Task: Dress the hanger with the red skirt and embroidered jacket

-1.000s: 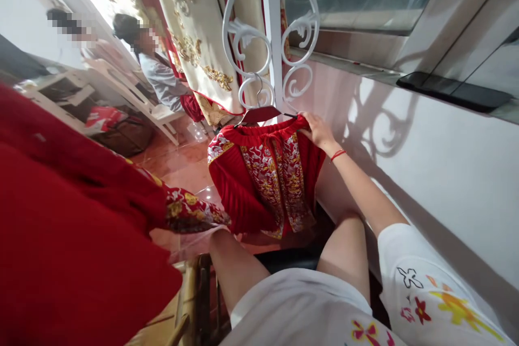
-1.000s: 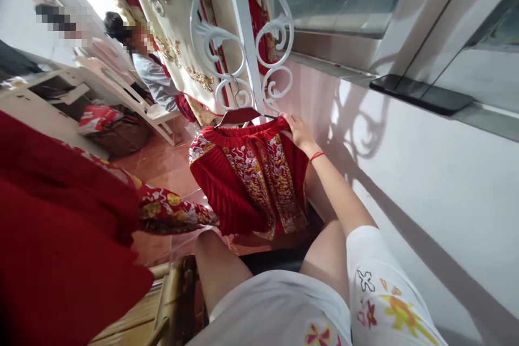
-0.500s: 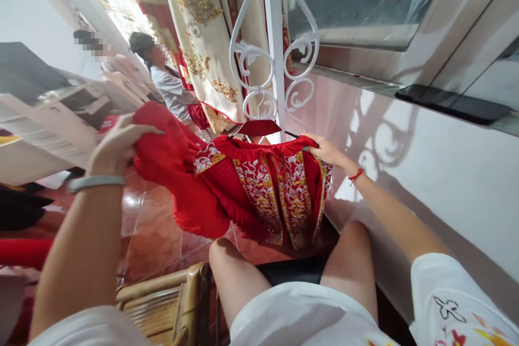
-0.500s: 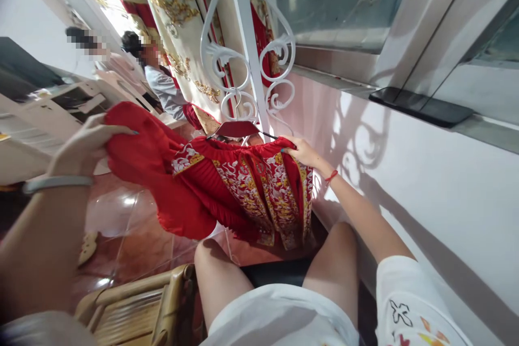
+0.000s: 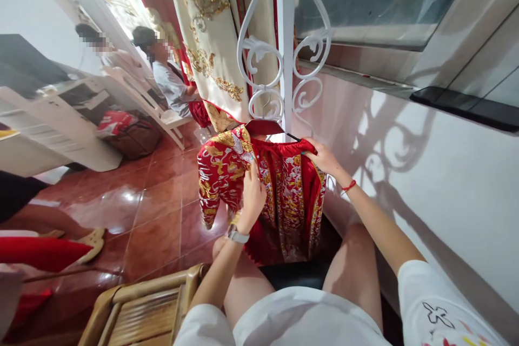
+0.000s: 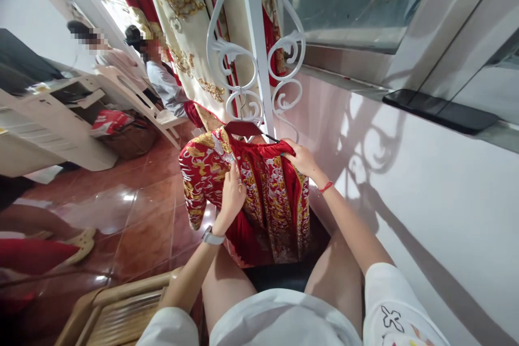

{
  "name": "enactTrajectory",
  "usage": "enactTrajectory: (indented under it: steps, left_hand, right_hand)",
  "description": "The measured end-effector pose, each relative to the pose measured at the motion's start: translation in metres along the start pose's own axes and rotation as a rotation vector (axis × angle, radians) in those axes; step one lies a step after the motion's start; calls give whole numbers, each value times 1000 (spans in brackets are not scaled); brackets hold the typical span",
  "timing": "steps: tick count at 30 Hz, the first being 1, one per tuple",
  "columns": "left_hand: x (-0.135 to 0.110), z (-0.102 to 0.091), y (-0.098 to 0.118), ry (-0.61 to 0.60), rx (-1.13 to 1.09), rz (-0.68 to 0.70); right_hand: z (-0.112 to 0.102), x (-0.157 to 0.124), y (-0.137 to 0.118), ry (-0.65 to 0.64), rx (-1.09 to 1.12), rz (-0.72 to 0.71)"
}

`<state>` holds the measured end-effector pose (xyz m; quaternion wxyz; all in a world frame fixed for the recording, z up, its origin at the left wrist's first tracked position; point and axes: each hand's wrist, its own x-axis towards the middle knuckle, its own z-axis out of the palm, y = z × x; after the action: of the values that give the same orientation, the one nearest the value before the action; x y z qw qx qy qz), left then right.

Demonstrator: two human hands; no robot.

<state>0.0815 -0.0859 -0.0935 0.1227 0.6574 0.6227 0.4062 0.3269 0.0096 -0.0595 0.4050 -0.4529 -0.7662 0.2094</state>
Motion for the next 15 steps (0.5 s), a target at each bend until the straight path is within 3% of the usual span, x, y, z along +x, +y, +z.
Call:
enactTrajectory:
  steps: [2, 3, 6, 7, 8, 10, 12, 15]
  left_hand:
    - [4, 2, -11, -5, -116, 20]
    - [12, -6, -15, 55, -128, 30]
    - [54, -52, -27, 402, 14, 47]
    - [71, -70, -32, 469, 70, 45]
    - [88, -86, -38, 458, 102, 48]
    - [119, -110, -51, 239, 115, 60]
    - [141, -121, -62, 1, 120, 42]
    - [154, -126, -68, -171, 45, -29]
  right_hand:
    - [0, 1, 2, 2, -3, -2]
    - [1, 1, 3, 8, 2, -7]
    - [3, 3, 7, 15, 31, -16]
    - [3, 3, 7, 6, 48, -13]
    - [2, 3, 8, -9, 70, -10]
    - [-4, 4, 8, -58, 137, -16]
    - [-12, 3, 8, -147, 246, -22]
    - [-20, -2, 8, -229, 336, 21]
